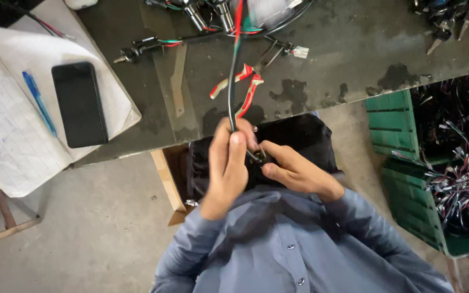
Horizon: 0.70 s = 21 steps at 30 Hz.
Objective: The person repeatedly strips the outer insulation from black wires using red-handled pliers, then places the stripped wires on the table. The person handles multiple wires one at a time, stripping each and setting it aside.
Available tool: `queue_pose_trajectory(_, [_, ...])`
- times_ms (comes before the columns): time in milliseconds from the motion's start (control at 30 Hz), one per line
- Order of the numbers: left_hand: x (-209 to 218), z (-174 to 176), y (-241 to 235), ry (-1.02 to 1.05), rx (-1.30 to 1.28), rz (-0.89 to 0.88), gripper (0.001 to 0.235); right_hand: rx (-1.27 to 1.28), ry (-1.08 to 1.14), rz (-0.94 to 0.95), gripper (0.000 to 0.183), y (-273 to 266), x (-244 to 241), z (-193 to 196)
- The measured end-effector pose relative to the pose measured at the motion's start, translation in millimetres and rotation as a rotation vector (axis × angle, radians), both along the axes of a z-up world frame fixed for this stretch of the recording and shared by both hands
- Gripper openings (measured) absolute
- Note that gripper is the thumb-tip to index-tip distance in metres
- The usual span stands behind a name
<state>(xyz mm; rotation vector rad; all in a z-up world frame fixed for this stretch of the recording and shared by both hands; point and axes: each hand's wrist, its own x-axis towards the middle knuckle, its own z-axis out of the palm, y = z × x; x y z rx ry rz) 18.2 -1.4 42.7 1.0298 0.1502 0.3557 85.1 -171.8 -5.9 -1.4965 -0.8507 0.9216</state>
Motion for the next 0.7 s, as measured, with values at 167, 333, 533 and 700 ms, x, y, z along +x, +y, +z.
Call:
queue_pose_trajectory(167, [-14, -5, 18, 0.059, -0.171, -0.1, 0.024, -0.131, 0.101, 0.014, 0.041, 5, -1, 8])
queue_pose_trajectory(333, [-14, -7, -1, 0.057, 0.036, -0.119, 0.035, 0.172, -0.163, -0.02, 0.058, 22, 31, 63])
queue_pose_trajectory(533, [-15, 14, -10, -0.022, 0.793, -0.205, 0.034, 0.652, 0.454, -0.455, 0.032, 34, 44, 120])
queue_pose_trajectory(700, [-17, 7, -20, 0.089, 0.516, -0.151, 0.032, 0.47, 0.278, -0.331, 0.051, 43, 34, 117])
